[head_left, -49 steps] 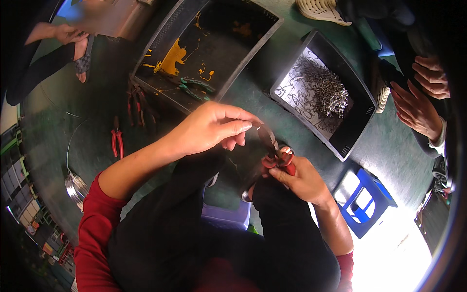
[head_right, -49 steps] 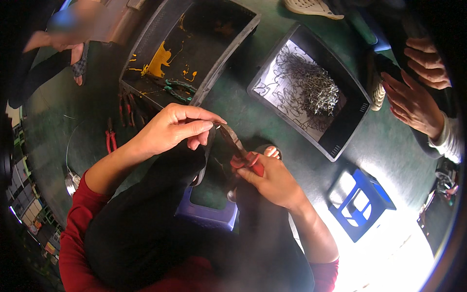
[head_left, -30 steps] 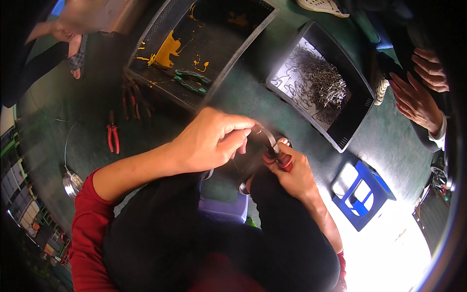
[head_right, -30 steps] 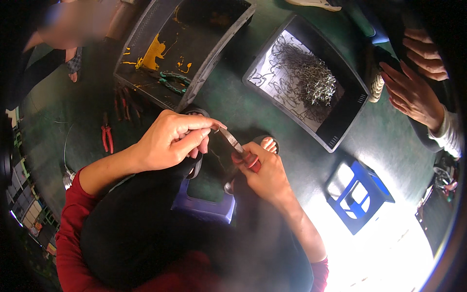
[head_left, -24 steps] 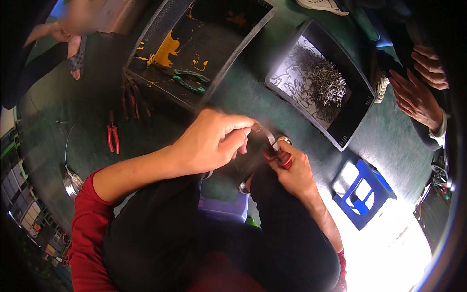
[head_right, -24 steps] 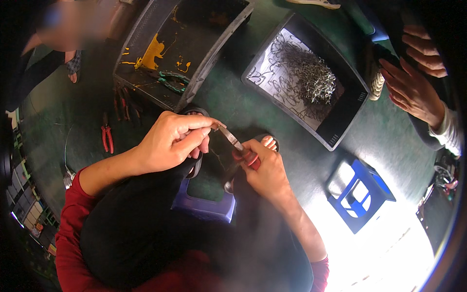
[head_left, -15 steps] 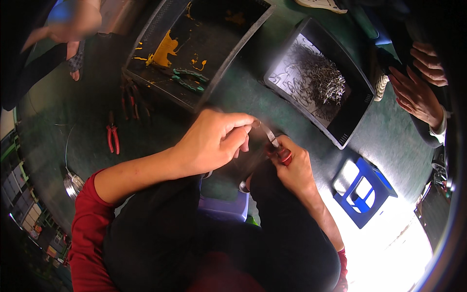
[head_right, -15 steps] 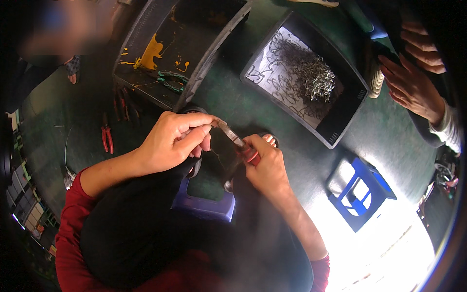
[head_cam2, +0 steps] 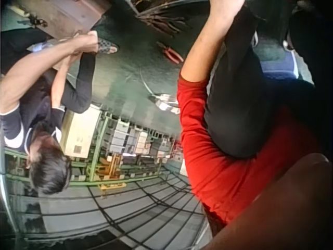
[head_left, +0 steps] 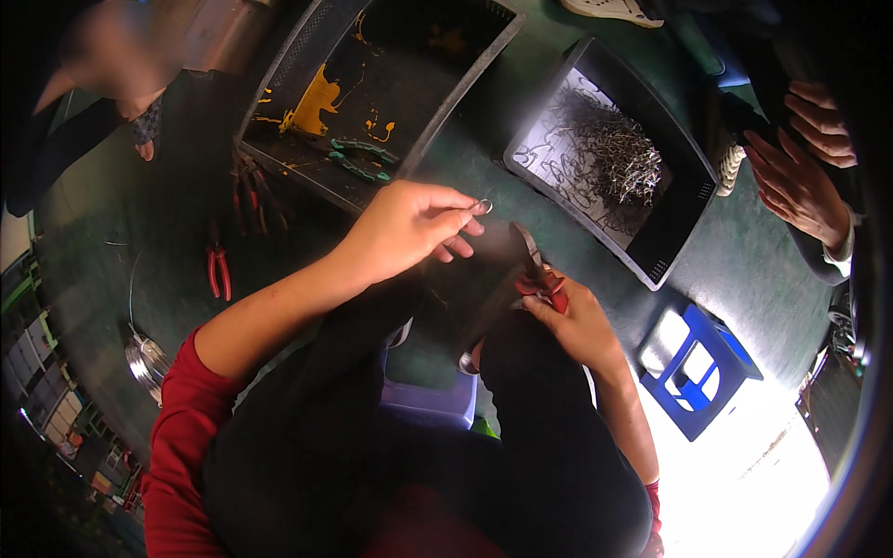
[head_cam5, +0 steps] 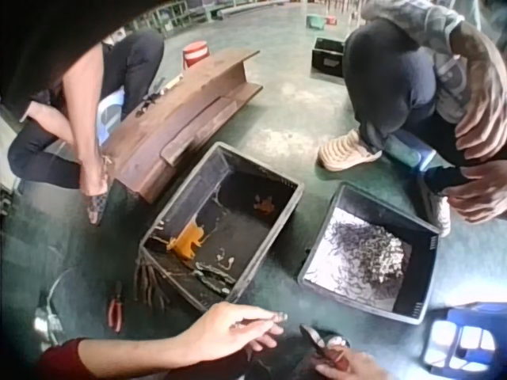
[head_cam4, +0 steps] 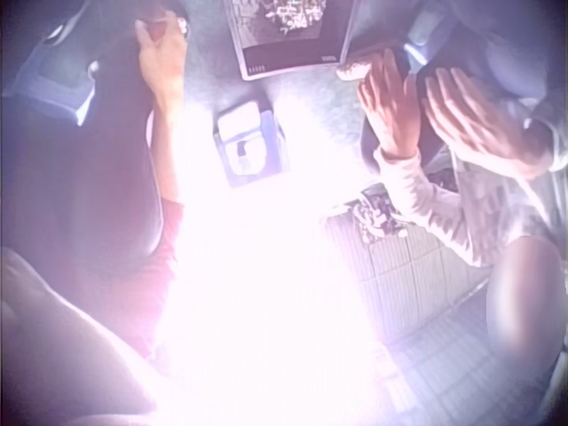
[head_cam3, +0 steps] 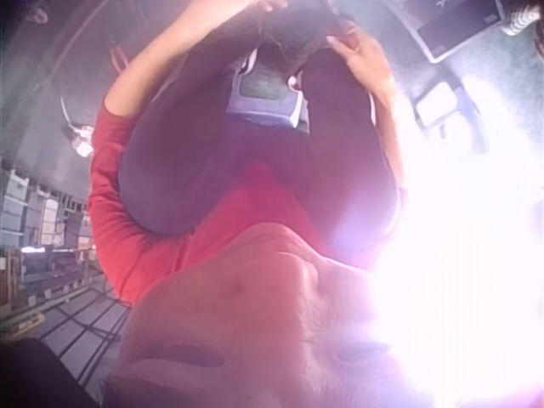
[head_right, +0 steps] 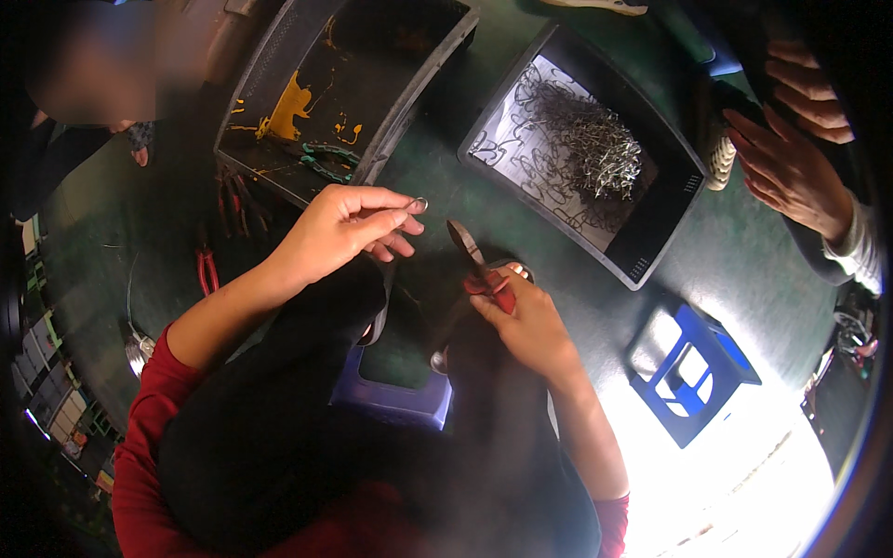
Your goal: The person sits on a low stool and repeatedly picks up short pieces of metal wire from a black tray. Using red-handled pliers, they bend each piece into a loop and place it into a second tray. The process is repeated continuously throughout the clip.
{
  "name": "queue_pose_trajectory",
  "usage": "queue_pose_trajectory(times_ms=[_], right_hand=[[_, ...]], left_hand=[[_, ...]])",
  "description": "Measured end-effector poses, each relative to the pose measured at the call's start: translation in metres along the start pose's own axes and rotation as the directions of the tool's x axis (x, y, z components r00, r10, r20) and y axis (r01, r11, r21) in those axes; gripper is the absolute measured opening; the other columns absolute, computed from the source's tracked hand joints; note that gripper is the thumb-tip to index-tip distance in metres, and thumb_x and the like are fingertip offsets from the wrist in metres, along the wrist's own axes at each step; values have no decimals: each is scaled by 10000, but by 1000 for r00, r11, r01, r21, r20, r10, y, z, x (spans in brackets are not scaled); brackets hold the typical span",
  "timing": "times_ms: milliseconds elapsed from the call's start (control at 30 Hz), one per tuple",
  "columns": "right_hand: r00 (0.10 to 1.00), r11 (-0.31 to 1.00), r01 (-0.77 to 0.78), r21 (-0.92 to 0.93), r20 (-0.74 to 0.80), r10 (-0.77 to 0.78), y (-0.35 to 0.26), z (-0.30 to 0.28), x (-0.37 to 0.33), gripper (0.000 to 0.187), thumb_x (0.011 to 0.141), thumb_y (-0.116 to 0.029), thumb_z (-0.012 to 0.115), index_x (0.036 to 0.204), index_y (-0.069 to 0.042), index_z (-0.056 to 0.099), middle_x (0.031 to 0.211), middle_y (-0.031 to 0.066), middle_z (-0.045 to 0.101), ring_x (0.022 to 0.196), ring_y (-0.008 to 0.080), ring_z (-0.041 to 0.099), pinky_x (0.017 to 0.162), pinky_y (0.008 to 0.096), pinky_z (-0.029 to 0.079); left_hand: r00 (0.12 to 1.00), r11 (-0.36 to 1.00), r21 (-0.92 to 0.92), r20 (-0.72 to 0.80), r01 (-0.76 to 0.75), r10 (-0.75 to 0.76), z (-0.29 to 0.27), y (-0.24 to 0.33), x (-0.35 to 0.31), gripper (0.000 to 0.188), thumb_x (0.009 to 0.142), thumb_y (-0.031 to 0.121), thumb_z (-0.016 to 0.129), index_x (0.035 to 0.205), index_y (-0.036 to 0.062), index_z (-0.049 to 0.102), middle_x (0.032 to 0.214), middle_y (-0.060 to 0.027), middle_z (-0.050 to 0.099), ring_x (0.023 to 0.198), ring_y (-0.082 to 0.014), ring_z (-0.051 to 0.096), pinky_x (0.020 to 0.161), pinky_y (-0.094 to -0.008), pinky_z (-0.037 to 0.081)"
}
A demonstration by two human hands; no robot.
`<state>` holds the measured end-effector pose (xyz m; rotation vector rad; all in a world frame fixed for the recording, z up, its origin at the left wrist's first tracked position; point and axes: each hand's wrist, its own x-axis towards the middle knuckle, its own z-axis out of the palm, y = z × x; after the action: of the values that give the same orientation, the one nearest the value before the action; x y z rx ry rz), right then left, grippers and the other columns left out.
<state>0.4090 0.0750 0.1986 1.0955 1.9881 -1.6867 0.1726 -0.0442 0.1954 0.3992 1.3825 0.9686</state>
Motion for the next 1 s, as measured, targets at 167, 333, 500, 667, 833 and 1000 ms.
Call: queue_pose_trajectory(times_ms=[167, 333, 500, 667, 833, 1000], right_hand=[[994, 987, -100, -125, 33, 105, 9, -6, -5, 336, 872, -231, 652, 1136, -25, 612, 1048, 197, 658, 1022, 371, 614, 876, 398, 464], [989, 974, -117, -193, 70, 133, 3, -1, -8, 329, 874, -242, 648, 1121, -27, 612, 1031, 204, 658, 1008, 376, 613, 866, 407, 466], [991, 978, -90, -188, 83, 107, 3, 7, -11, 257, 884, -249, 633, 1048, -51, 617, 939, 170, 661, 919, 349, 624, 807, 408, 472], [983, 969, -131, -208, 96, 154, 22, 8, -8, 320, 864, -261, 656, 1091, -40, 614, 976, 204, 658, 947, 384, 622, 826, 423, 471], [968, 941, -138, -310, 161, 195, 53, 19, 5, 336, 858, -269, 650, 1138, -88, 614, 1025, 178, 654, 1005, 365, 610, 846, 427, 471], [965, 923, -132, -361, 164, 203, 78, 38, 14, 362, 833, -273, 677, 1114, -54, 610, 1027, 192, 653, 1002, 366, 614, 847, 436, 470]], left_hand=[[996, 992, -99, -6, 83, -84, -2, 0, 7, 274, 964, 172, 558, 1177, 17, 635, 1057, -127, 668, 871, -190, 690, 712, -269, 545], [997, 990, -134, 52, -51, 58, 9, 15, 40, 342, 978, 179, 524, 1263, -6, 561, 1168, -164, 632, 1008, -246, 664, 826, -317, 541], [980, 980, -103, 82, -171, 180, 11, 28, 73, 412, 988, 130, 449, 1343, -79, 439, 1379, -208, 476, 1251, -301, 508, 1014, -395, 455], [984, 988, 60, 115, -140, 132, -4, 32, 48, 349, 995, 180, 452, 1269, -15, 546, 1167, -146, 622, 1100, -214, 598, 918, -332, 474], [909, 951, 107, 342, -291, 239, 30, 62, -10, 199, 960, 131, 528, 1036, 27, 679, 810, -70, 688, 622, -84, 625, 570, -226, 490], [451, 814, -516, 680, -266, 578, 104, 85, -59, 133, 889, 130, 591, 838, 24, 654, 744, -57, 640, 687, -167, 619, 614, -315, 475]])
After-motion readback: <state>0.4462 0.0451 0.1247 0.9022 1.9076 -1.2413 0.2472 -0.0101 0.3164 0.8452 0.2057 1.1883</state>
